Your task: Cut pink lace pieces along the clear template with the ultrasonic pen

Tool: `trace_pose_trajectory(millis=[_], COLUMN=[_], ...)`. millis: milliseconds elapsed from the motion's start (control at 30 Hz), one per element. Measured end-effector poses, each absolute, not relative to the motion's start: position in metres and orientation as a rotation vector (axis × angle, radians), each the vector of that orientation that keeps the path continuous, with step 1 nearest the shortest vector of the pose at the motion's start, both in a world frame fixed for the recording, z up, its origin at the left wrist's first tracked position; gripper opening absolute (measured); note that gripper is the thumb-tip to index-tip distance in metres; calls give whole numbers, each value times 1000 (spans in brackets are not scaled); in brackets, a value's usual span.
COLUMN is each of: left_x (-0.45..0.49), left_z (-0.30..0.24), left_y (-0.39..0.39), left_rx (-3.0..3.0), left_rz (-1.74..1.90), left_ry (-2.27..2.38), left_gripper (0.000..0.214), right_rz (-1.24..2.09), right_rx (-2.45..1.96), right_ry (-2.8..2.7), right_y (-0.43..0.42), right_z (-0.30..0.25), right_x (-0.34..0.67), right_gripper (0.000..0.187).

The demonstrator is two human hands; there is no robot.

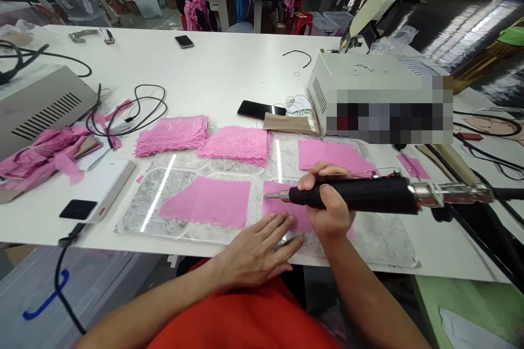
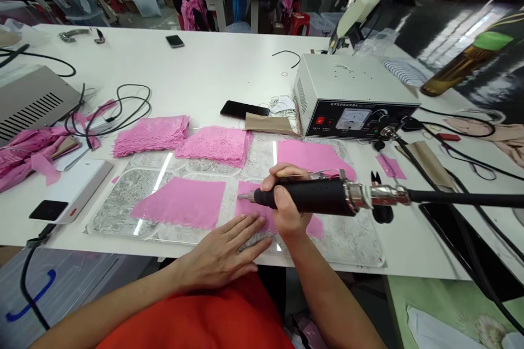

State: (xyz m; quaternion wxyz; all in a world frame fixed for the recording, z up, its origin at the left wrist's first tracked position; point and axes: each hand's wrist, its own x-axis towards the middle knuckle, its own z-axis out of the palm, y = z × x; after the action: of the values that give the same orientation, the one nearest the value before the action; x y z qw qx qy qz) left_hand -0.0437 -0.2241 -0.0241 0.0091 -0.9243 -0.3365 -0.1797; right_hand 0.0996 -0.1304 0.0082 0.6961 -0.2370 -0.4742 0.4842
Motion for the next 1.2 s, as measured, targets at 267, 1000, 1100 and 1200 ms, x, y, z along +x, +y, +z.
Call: trace_pose_trajectory(millis=[267, 1000, 1100, 1200], left_x=[-34, -32, -32, -32], left_z=[-26, -20, -18, -18], left_y=[-227, -223, -222, -222], left_rx=[-2939, -2917, -2935, -2952], left_rz=[-550, -542, -532, -525], left_ry=[-1049, -1021, -1018, -1017], left_gripper=[47, 43, 43, 44], right_rz=[1109, 1182, 1186, 1193], right_rx=[-540, -526, -498, -513], right_ry=[-1012, -1097, -1112, -1134], right_y=[-138, -144, -144, -144], right_z=[14, 9, 9, 9], right_x=[109, 112, 111, 111], right_gripper=[16, 17, 16, 12])
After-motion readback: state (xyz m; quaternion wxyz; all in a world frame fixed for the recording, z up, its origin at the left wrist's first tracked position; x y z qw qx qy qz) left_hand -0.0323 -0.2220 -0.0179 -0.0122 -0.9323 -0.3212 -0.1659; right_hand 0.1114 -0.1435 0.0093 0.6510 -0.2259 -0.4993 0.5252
